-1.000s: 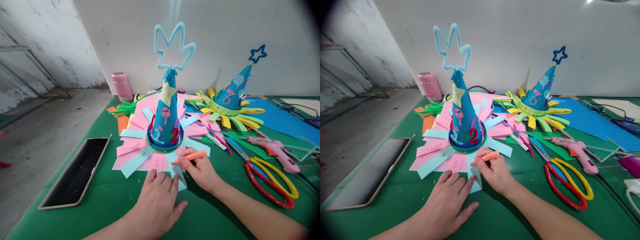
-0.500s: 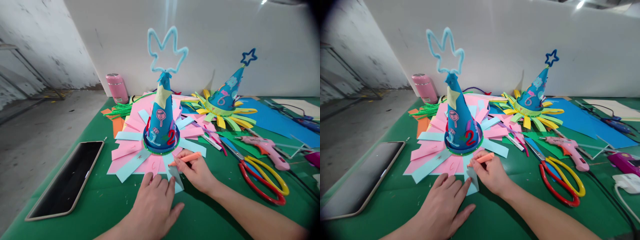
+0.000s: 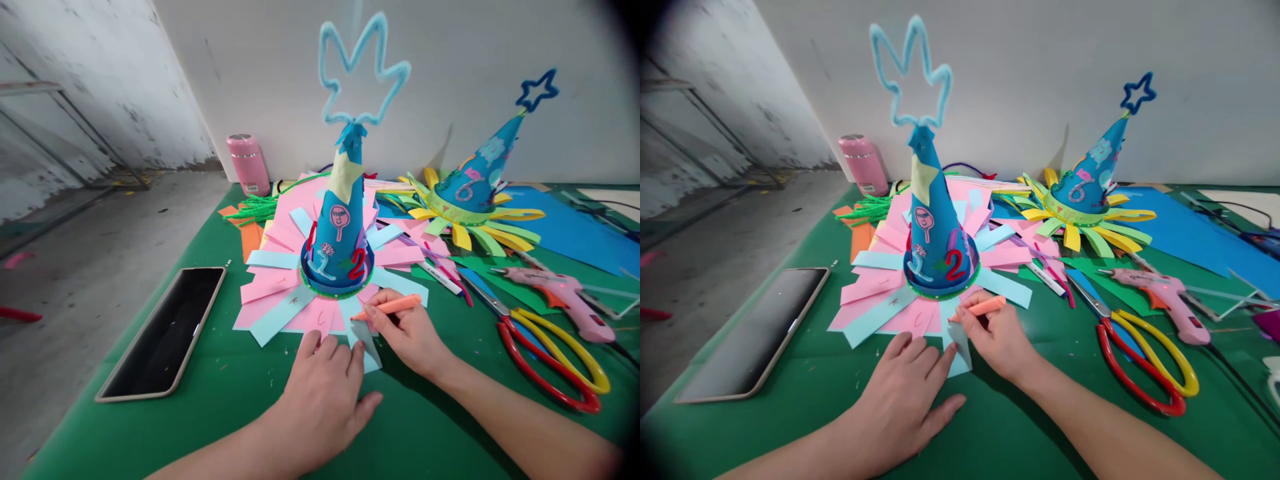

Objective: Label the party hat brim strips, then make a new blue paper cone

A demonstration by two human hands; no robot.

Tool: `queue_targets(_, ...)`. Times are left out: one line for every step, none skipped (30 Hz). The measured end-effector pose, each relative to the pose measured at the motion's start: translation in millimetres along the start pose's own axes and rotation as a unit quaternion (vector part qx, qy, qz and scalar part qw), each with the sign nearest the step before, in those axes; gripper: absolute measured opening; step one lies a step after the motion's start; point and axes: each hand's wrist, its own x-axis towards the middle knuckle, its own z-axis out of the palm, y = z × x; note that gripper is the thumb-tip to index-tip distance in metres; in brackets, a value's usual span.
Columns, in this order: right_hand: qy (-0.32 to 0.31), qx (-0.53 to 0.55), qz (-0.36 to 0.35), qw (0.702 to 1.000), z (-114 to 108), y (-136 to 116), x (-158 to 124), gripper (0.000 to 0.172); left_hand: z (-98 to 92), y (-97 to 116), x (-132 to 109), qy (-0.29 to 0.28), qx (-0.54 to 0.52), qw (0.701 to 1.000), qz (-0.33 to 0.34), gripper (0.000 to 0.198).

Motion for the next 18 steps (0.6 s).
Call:
queue_targets(0.000, -0.006, -0.005, 1.000, -0.1, -0.5, 0.3, 0.017, 0.1, -0.1, -0.1, 0.001, 0.000, 1.000, 0.001, 0.049)
queue_targets(0.001, -0.014, -0.008, 1.000, -0.4, -1.1, 0.6, 0.018, 0.4, -0.3, -0.2, 0.002, 0.001, 1.000, 0.001, 0.049)
queue_targets(0.003, -0.025, -0.008, 1.000, -0.8, -1.6, 0.7, 0.018, 0.7, -0.4, -0.4, 0.003, 0.001, 1.000, 0.001, 0.049)
queue_targets(0.007, -0.037, -0.008, 0.999, -1.3, -2.0, 0.8, 0.018, 1.0, -0.5, -0.6, 0.004, 0.002, 1.000, 0.001, 0.049)
queue_targets(0.010, -0.050, -0.008, 0.999, -1.7, -2.4, 0.7, 0.017, 1.5, -0.6, -0.9, 0.005, 0.002, 1.000, 0.001, 0.049)
queue_targets(0.013, -0.061, -0.008, 0.998, -2.1, -2.7, 0.7, 0.017, 2.0, -0.7, -1.2, 0.006, 0.002, 1.000, 0.002, 0.049)
queue_targets(0.015, -0.069, -0.008, 0.997, -2.3, -3.0, 0.5, 0.016, 2.4, -0.8, -1.5, 0.008, 0.002, 1.000, 0.001, 0.050)
queue_targets(0.016, -0.074, -0.008, 0.997, -2.5, -3.0, 0.4, 0.016, 2.8, -0.9, -1.6, 0.008, 0.002, 1.000, 0.002, 0.049)
queue_targets(0.016, -0.073, -0.007, 0.997, -2.6, -2.8, 0.2, 0.016, 3.1, -1.0, -1.7, 0.008, 0.002, 1.000, 0.002, 0.049)
queue_targets(0.016, -0.069, -0.006, 0.998, -2.6, -2.4, 0.0, 0.016, 3.1, -1.0, -1.6, 0.006, 0.002, 1.000, 0.001, 0.049)
queue_targets(0.015, -0.065, -0.004, 0.998, -2.5, -1.8, -0.3, 0.016, 2.9, -0.9, -1.4, 0.005, 0.002, 1.000, 0.001, 0.049)
queue_targets(0.014, -0.062, -0.001, 0.998, -2.5, -1.1, -0.6, 0.016, 2.6, -0.8, -1.2, 0.004, 0.002, 1.000, 0.001, 0.049)
queue_targets(0.013, -0.062, 0.003, 0.998, -2.5, -0.3, -0.9, 0.017, 2.2, -0.7, -1.0, 0.004, 0.002, 1.000, 0.001, 0.049)
queue_targets(0.013, -0.064, 0.006, 0.998, -2.6, 0.5, -1.2, 0.017, 1.8, -0.5, -0.8, 0.005, 0.002, 1.000, 0.000, 0.048)
queue_targets(0.013, -0.067, 0.010, 0.998, -2.8, 1.2, -1.5, 0.016, 1.5, -0.4, -0.7, 0.006, 0.002, 1.000, 0.000, 0.048)
queue_targets(0.012, -0.069, 0.012, 0.997, -2.9, 1.8, -1.7, 0.017, 1.4, -0.3, -0.7, 0.007, 0.002, 1.000, 0.000, 0.048)
queue_targets(0.012, -0.071, 0.013, 0.997, -3.1, 2.1, -1.7, 0.017, 1.5, -0.3, -0.8, 0.007, 0.001, 1.000, 0.000, 0.048)
queue_targets(0.011, -0.072, 0.013, 0.997, -3.2, 2.3, -1.6, 0.018, 1.7, -0.3, -1.0, 0.009, 0.001, 1.000, -0.001, 0.048)
